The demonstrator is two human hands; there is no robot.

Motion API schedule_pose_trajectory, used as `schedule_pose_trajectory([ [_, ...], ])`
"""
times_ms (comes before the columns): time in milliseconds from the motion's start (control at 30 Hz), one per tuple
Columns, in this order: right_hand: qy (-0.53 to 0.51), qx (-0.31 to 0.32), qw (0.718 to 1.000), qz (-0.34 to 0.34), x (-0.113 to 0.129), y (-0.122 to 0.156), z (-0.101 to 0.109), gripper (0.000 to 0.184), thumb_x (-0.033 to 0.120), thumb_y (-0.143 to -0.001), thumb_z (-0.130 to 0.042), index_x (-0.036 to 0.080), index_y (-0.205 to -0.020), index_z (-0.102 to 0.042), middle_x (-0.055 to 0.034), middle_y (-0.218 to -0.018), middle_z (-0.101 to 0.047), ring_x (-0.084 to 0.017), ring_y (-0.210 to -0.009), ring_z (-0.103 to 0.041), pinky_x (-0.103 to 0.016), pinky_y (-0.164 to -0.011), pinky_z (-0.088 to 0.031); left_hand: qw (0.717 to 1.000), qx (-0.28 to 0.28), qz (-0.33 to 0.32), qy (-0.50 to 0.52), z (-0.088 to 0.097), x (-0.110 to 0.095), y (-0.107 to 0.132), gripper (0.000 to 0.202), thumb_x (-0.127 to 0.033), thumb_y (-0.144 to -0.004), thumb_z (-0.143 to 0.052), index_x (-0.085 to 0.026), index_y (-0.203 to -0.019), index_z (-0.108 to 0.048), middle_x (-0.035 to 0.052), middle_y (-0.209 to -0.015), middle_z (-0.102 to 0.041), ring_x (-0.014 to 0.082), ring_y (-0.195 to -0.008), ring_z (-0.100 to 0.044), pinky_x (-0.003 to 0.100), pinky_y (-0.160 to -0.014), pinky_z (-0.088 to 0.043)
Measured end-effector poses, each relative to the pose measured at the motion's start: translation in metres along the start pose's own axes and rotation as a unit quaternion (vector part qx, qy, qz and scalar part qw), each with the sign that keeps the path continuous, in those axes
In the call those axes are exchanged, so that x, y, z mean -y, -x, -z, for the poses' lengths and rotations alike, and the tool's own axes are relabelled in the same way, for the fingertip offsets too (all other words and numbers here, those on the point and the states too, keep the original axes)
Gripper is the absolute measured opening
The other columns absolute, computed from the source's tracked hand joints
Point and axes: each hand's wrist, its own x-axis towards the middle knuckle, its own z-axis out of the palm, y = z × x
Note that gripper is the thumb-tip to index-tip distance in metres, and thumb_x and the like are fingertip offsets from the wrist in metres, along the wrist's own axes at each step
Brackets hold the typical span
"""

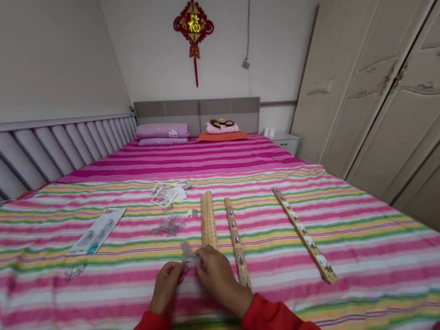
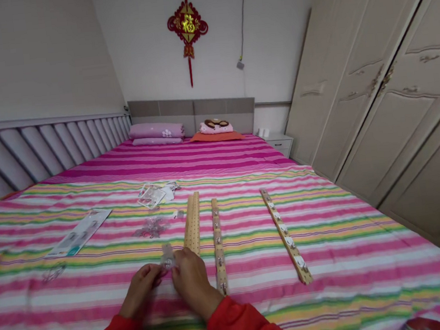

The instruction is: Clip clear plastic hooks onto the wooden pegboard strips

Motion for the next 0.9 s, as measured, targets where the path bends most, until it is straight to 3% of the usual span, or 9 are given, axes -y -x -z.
schedule_pose_trajectory([
  [133, 0.119, 0.021, 0.993, 0.005, 0.004, -0.011, -0.015, 0.024, 0.007, -0.073, -0.052, 0.017, -0.090, -0.066, -0.0083, -0.090, -0.066, -0.021, -0.080, -0.062, -0.028, -0.068, -0.044, 1.000, 0.001, -0.001, 0.015, 0.000, -0.004, 0.005, 0.039, -0.051, -0.049, -0.072, -0.016, -0.056, -0.054, -0.0026, -0.052, -0.055, 0.0101, -0.051, -0.046, 0.023, -0.052, -0.035],
  [333, 0.152, -0.012, 0.988, -0.022, 0.002, -0.022, -0.024, 0.019, 0.009, -0.079, -0.050, 0.017, -0.080, -0.067, -0.0072, -0.081, -0.067, -0.019, -0.070, -0.063, -0.027, -0.060, -0.039, 1.000, 0.014, -0.021, -0.007, 0.010, -0.007, 0.005, 0.036, -0.049, -0.050, -0.070, -0.018, -0.053, -0.052, -0.0060, -0.047, -0.047, 0.0089, -0.048, -0.040, 0.022, -0.050, -0.031],
  [567, 0.085, -0.037, 0.992, -0.085, -0.001, -0.039, -0.024, 0.020, 0.010, -0.080, -0.052, 0.018, -0.071, -0.068, -0.0060, -0.077, -0.069, -0.017, -0.069, -0.062, -0.025, -0.057, -0.034, 0.998, -0.010, -0.002, 0.060, 0.019, -0.017, 0.011, 0.035, -0.045, -0.051, -0.074, -0.016, -0.055, -0.054, -0.0072, -0.048, -0.047, 0.0067, -0.048, -0.041, 0.019, -0.049, -0.032],
  [700, 0.037, -0.022, 0.993, -0.107, -0.004, -0.042, -0.025, 0.023, 0.008, -0.077, -0.052, 0.018, -0.065, -0.069, -0.0049, -0.069, -0.069, -0.017, -0.064, -0.060, -0.024, -0.054, -0.033, 0.985, -0.023, 0.044, 0.167, 0.021, -0.032, 0.021, 0.030, -0.033, -0.049, -0.079, -0.015, -0.059, -0.056, -0.0040, -0.056, -0.058, 0.0086, -0.055, -0.054, 0.018, -0.054, -0.042],
  [900, -0.103, -0.096, 0.986, -0.095, -0.010, -0.032, -0.024, 0.027, 0.010, -0.077, -0.051, 0.018, -0.093, -0.071, -0.0022, -0.067, -0.067, -0.017, -0.060, -0.060, -0.024, -0.057, -0.042, 0.961, -0.047, 0.086, 0.259, 0.017, -0.052, 0.033, 0.009, -0.011, -0.065, -0.067, -0.015, -0.064, -0.059, 0.0019, -0.065, -0.068, 0.0127, -0.069, -0.067, 0.019, -0.065, -0.051],
])
